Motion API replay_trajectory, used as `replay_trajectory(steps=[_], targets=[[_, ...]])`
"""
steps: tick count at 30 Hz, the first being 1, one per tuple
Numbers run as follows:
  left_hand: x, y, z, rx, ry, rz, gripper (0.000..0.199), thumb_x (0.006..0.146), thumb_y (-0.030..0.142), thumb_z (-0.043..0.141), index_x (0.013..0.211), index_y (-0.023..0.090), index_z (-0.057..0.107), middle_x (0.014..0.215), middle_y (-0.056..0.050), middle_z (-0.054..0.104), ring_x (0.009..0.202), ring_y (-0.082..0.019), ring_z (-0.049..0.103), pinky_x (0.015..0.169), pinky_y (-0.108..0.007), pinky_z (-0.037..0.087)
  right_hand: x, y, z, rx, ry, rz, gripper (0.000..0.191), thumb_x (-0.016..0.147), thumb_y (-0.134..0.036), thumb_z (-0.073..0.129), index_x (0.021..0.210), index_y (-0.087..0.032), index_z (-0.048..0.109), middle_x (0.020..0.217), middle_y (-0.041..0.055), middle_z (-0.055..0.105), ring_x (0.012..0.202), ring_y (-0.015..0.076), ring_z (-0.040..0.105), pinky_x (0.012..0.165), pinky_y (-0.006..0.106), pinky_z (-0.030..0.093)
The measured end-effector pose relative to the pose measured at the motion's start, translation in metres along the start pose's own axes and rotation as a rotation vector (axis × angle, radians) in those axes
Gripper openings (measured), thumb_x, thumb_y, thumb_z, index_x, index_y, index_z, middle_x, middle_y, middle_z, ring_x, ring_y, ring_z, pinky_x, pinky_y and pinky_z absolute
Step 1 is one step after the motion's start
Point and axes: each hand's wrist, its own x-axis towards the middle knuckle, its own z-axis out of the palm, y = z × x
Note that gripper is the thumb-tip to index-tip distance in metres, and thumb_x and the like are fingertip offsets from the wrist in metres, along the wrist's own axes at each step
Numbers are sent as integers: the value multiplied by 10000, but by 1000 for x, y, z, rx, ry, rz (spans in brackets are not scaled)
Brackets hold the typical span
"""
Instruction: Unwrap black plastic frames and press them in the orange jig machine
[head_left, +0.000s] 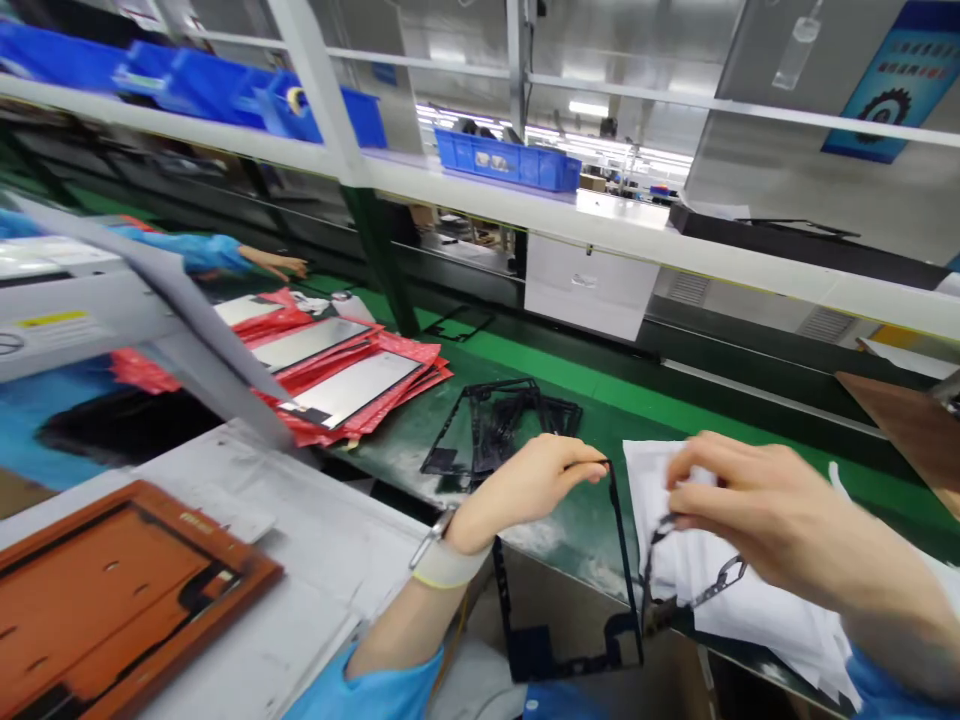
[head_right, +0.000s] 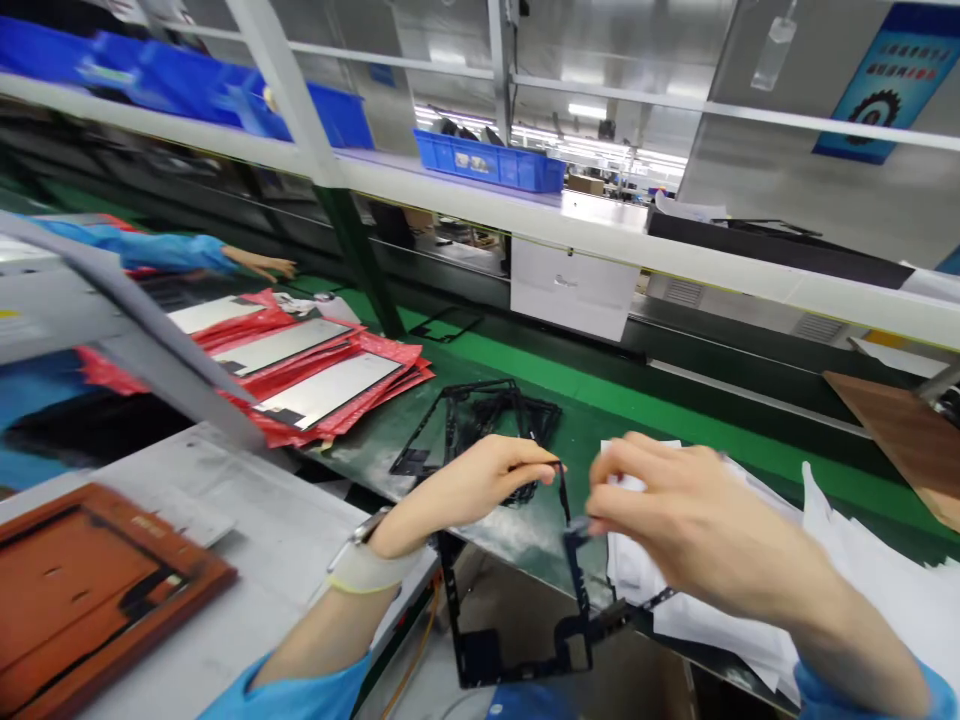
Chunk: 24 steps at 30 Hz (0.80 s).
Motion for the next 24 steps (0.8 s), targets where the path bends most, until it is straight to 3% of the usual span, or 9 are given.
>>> replay_trajectory(steps=[2,5,7,10,13,16,20,24], targets=[[3,-6,4,-83,-36,-8,191,861,330,725,731,191,741,745,-14,700,739,-181,579,696,-276,447,50,-7,28,60,-19,-79,297,1119,-207,497,1119,-316,773,1171,81,691,949,225,647,776,349,551],[-2,-25,4,-212,-30,-51,308,754,402,758,608,196,582,629,22,541,645,-137,458,604,-262,395,98,-3,78,83,-31,-39,220,1150,-283,514,1207,-293,726,1151,65,635,810,189,609,745,339,539],[-11,-39,2,-306,-43,-107,348,731,468,776,643,199,575,595,37,505,581,-119,436,553,-256,381,109,2,104,60,-75,-15,174,1153,-327,552,1250,-263,682,1187,63,638,729,162,590,691,318,497],[-23,-55,-1,-444,-11,-178,353,713,489,805,786,191,629,626,29,561,553,-122,502,527,-250,401,109,6,126,86,-105,-15,155,1159,-335,554,1258,-244,632,1226,66,691,716,164,629,671,306,452],[-31,-66,-5,-534,149,-201,469,715,507,819,1025,184,679,823,-40,715,696,-179,668,646,-297,542,111,13,132,183,-114,-30,194,1175,-273,469,1307,-268,611,1201,58,761,842,203,722,739,304,459],[-47,-74,-16,-528,433,-215,534,766,518,821,1164,189,681,1148,-124,778,1001,-239,760,925,-373,610,124,37,133,170,-103,15,224,1174,-288,434,1279,-263,631,981,45,787,826,230,729,729,303,420],[-104,-73,-30,-431,757,-242,472,889,591,762,1137,193,708,1192,-119,784,1054,-246,760,1042,-412,590,162,99,141,145,13,174,277,1158,-395,457,1066,-253,677,793,25,724,687,216,629,679,306,366],[-196,-55,-26,-177,915,-408,515,928,714,700,1054,218,768,1111,-101,815,994,-292,787,998,-444,635,221,158,163,250,74,295,312,1132,-317,454,993,-212,712,953,53,796,766,190,642,778,289,439]])
